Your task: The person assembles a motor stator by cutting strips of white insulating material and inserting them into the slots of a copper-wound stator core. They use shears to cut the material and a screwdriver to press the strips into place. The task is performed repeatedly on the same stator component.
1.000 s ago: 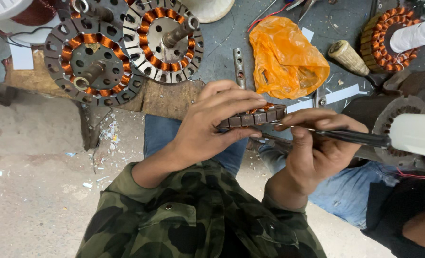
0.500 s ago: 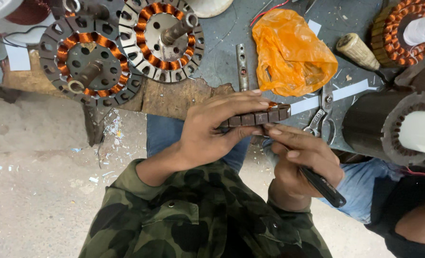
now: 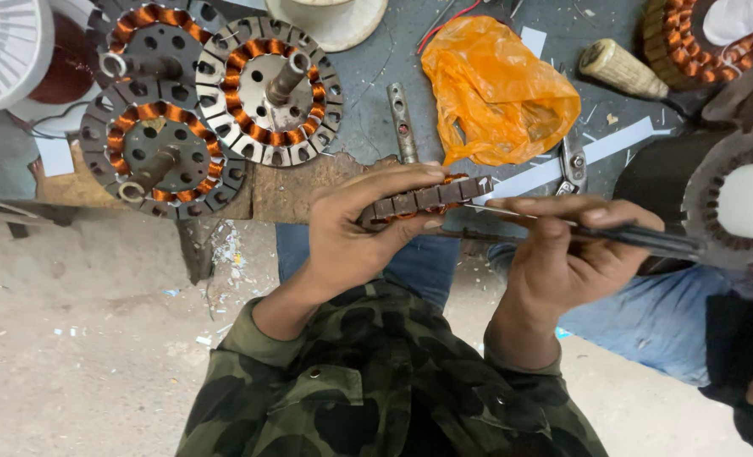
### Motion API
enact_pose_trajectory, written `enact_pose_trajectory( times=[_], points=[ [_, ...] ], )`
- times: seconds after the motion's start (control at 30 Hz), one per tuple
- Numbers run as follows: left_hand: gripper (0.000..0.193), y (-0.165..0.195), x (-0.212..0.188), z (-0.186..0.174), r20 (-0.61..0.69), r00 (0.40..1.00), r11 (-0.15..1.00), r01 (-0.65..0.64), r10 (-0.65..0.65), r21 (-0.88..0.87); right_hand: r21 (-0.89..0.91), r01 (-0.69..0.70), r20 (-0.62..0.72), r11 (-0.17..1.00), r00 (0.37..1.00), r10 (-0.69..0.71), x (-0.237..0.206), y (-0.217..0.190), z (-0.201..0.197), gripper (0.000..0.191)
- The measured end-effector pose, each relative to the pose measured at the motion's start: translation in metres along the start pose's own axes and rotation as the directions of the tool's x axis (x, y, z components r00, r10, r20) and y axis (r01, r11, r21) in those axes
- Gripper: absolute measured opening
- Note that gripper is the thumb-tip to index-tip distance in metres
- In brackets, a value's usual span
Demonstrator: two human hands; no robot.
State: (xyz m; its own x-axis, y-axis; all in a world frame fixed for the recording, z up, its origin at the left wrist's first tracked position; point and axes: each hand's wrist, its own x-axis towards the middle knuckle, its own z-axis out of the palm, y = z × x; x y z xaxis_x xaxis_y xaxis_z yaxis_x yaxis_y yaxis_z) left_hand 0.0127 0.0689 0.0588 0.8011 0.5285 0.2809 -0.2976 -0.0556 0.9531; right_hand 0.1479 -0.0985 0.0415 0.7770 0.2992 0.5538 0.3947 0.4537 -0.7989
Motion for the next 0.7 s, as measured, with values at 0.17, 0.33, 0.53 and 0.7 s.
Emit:
enact_pose_trajectory(
  times=[0.17, 0.33, 0.53, 0.7],
  points=[
    [0.041, 0.003, 0.001, 0.002, 0.006, 0.999, 0.999, -0.034, 0.033, 0.040, -0.034, -0.023, 0.144, 0.999, 0.989, 0.028, 0.008, 0.006, -0.009, 0.030],
    [0.039, 0.004, 0.001, 0.005, -0.021, 0.998, 0.995, -0.053, 0.055, 0.087, 0.048, 0.065, 0.313, 0.997, 0.947, -0.076, 0.016, -0.011, -0.001, 0.009],
    [0.038, 0.001, 0.003, 0.003, -0.091, 0.992, 0.996, 0.091, -0.090, 0.012, -0.283, 0.133, 0.483, 0.950, 0.876, 0.021, 0.026, -0.044, 0.025, 0.010],
    [0.035, -0.007, 0.019, 0.003, -0.173, 0.961, 0.976, 0.213, -0.216, -0.039, -0.372, -0.261, -0.021, 0.891, 0.962, 0.273, 0.051, -0.011, 0.022, 0.029]
  ],
)
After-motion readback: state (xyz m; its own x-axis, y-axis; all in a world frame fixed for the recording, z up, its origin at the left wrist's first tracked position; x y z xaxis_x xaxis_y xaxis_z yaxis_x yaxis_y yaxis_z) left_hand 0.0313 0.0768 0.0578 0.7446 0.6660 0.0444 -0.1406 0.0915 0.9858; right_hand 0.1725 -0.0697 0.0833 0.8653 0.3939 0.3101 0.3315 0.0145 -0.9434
